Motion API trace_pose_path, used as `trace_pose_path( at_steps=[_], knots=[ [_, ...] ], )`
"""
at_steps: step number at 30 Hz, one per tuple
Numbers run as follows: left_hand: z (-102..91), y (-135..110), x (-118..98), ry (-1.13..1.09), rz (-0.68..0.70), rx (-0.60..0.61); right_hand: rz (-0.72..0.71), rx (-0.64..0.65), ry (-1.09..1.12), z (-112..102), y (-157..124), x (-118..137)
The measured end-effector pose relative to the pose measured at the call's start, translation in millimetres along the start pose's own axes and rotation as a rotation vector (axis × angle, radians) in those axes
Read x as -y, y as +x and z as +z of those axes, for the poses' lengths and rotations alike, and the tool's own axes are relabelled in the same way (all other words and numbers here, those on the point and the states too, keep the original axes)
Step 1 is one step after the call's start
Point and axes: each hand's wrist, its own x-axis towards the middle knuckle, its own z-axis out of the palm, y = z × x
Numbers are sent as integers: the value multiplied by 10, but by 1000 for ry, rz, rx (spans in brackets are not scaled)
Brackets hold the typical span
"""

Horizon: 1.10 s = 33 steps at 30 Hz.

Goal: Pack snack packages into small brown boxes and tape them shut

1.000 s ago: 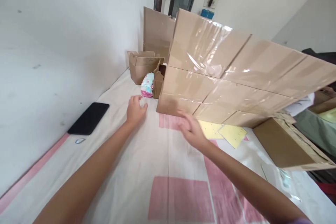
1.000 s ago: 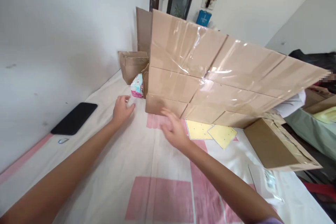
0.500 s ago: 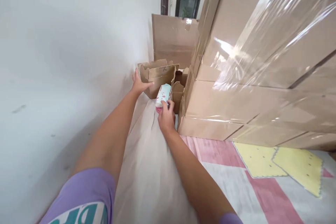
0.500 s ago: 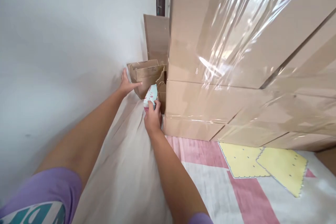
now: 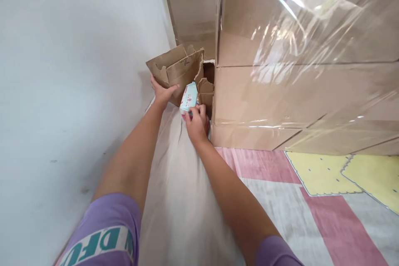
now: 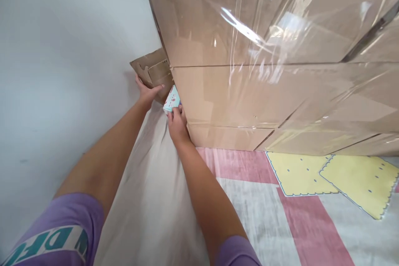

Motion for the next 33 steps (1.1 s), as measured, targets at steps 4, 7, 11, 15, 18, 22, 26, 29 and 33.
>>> trace_pose_path(
  at_steps=[4, 7, 11, 15, 18, 22, 26, 29, 33],
  knots=[
    [-258, -438, -270, 41, -181, -140, -62, 88, 25, -95, -1, 70],
    [-523, -891, -446, 95, -218, -175, -129, 160, 48, -285, -227, 209],
    [-875, -1633, -719, 163, -202, -217, -299, 306, 23, -862, -829, 372],
    [-1180, -2450, -1140, 304, -126, -289, -413, 376, 30, -1764, -1396, 218],
    [-1390, -3080, -1462, 428, -103, -325, -365, 334, 52, -2561, -1703, -147],
    [-1622, -3888, -1707, 372, -34, -232, -266, 253, 16, -3700, -2162, -647],
    [-1714, -4584, -1856, 191, -26, -173, -123, 138, -105, -4680, -2648, -742],
    [-1715, -4983, -2025, 135, 33, -128, -136, 167, -155, -5070, -2769, -536],
    [-1698, -5246, -2187, 124, 66, -100, -161, 492, -108, -5087, -2507, -176]
  ],
)
